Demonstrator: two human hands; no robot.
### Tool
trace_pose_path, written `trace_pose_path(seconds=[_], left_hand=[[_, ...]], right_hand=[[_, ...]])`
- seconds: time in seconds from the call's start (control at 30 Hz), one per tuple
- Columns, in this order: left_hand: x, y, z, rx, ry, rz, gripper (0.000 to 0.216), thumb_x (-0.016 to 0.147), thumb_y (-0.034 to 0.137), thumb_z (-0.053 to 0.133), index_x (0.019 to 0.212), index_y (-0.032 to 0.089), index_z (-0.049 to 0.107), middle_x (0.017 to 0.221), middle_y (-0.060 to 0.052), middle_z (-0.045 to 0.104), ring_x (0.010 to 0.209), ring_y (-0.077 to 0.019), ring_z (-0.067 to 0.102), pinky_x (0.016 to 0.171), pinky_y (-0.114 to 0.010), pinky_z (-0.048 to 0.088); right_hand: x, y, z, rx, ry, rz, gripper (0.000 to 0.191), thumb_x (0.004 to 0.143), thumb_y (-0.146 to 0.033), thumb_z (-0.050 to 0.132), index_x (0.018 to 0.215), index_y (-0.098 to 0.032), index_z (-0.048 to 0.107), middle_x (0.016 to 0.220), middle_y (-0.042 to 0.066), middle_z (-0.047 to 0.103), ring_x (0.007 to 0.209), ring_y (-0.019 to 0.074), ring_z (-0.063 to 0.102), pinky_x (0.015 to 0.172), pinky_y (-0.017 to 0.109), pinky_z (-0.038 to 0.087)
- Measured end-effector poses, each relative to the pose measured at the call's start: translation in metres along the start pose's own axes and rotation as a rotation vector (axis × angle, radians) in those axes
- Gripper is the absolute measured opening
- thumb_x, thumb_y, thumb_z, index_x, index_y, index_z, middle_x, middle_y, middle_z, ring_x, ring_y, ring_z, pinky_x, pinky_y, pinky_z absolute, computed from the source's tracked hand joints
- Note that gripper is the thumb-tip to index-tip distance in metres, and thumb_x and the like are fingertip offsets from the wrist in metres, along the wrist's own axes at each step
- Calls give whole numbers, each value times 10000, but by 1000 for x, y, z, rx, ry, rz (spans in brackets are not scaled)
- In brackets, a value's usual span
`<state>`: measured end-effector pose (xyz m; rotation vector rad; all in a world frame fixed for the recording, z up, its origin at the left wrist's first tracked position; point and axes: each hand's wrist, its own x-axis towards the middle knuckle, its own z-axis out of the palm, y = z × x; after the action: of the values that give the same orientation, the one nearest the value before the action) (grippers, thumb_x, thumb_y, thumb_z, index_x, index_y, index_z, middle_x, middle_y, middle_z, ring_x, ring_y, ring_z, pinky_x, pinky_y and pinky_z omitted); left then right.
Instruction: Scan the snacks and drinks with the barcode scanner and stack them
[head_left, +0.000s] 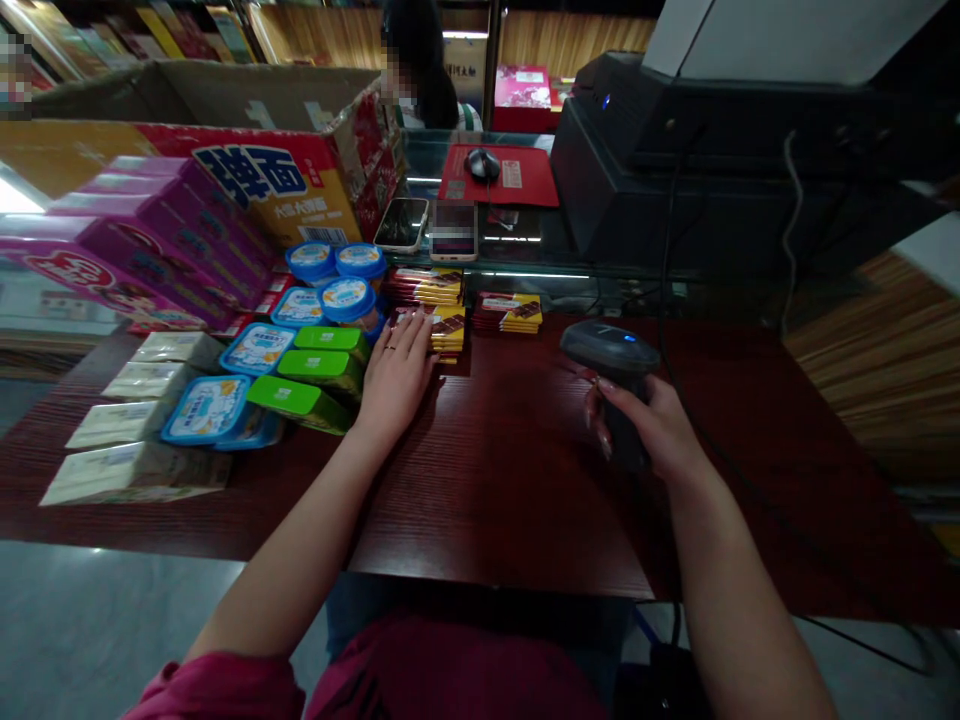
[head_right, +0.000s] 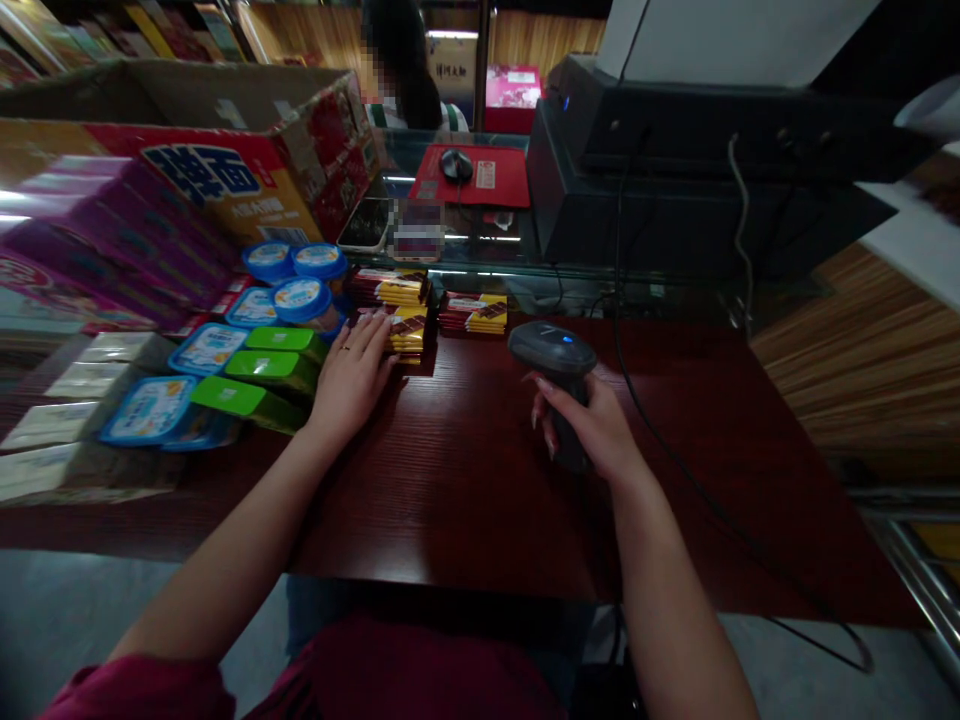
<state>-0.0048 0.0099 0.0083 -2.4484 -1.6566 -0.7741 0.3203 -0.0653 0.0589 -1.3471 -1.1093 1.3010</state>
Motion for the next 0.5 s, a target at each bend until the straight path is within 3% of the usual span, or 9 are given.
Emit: trace_pose_path(seconds=[0.13,0.27,0.4,0.5], left_hand=[[-3,-1,2,-31,74,113,424,1073,148,504,1458,210,669,1481,-105,705,1420,-271,645,1269,-534,445],[-8,12,-2,-186,202,208,324,1087,214,555,1341,252,753,1331,-70,794,1275,-235,736,1168,-446,544],[-11,35,-3,-517,278,53,307,1085,340,600,1304,217,776,1276,-77,816,1165,-215,780,1057,-341,601],[-9,50,3,-900,176,-173,369,1017,449,696,1254,187,800,1256,-86,821,1142,-243,787,1029,-354,622]], right_hand=[[-1,0,5,5,-18,7,351,823,-525,869,938,-239,702,689,-3,692,407,135,552,351,257,457],[-5,-1,8,0,-48,-8,346,846,-512,855,821,-220,673,674,7,691,402,123,551,356,247,458],[-11,-4,8,11,-82,-23,343,839,-514,862,836,-217,691,677,16,689,412,127,543,349,253,434],[-15,-8,5,13,-111,-38,347,834,-534,864,897,-229,711,682,16,689,418,135,545,345,260,420]])
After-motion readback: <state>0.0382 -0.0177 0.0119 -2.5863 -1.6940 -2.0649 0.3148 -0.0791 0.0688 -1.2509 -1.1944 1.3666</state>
